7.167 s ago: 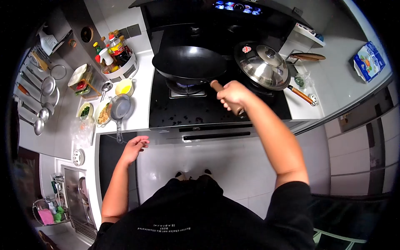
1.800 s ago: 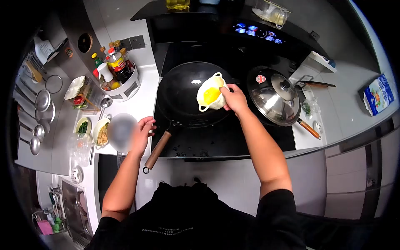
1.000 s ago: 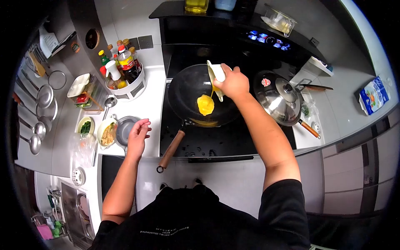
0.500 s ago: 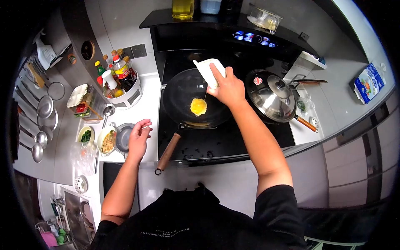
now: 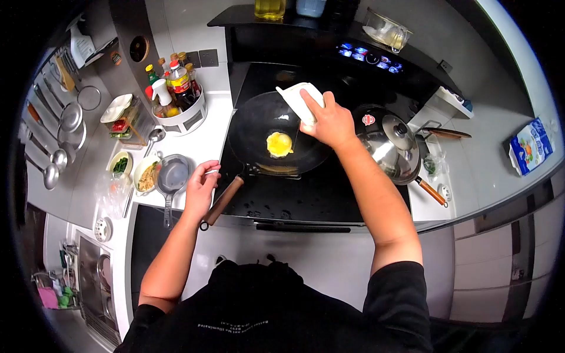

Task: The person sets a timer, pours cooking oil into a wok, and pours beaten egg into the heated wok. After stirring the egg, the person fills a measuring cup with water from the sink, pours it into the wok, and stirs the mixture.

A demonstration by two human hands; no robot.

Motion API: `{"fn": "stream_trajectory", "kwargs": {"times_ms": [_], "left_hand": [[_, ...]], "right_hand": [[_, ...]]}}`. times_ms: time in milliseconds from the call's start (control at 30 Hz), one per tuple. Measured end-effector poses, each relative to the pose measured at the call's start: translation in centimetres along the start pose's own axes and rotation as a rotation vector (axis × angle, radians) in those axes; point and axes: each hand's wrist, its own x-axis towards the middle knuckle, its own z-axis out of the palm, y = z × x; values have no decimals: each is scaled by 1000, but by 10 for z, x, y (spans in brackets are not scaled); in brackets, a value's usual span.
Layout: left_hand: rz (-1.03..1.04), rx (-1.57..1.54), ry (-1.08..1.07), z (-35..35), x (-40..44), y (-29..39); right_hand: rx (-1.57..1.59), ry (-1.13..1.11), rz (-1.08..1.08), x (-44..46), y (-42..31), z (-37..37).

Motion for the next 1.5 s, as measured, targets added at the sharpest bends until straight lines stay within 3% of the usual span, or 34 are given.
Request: {"fn": "stream_trajectory", "kwargs": {"times_ms": [167, 267, 367, 567, 767, 933, 1200, 1400, 1500], "left_hand": [[9, 40, -11, 2, -6, -6], [1, 34, -8, 2, -7, -9], [-71, 126, 39, 0, -10, -12], [-206, 476, -138, -15, -12, -50], [-311, 458, -277, -19, -11, -57], [-331, 466, -310, -24, -8, -54], [-334, 426, -336, -31, -3, -67], [-352, 360, -333, -33, -6, -63], [-327, 393, -315, -38, -2, -52]], "right_hand": [[20, 18, -48, 4, -5, -7], [10, -46, 57, 6, -6, -2], [22, -107, 161, 3, -9, 3], [18, -147, 202, -2, -7, 21], [135, -137, 549, 5, 4, 48], [167, -411, 786, 19, 9, 49], [-26, -543, 419, 39, -31, 40], [-50, -570, 427, 43, -42, 67], [2, -580, 562, 48, -40, 67]]}}
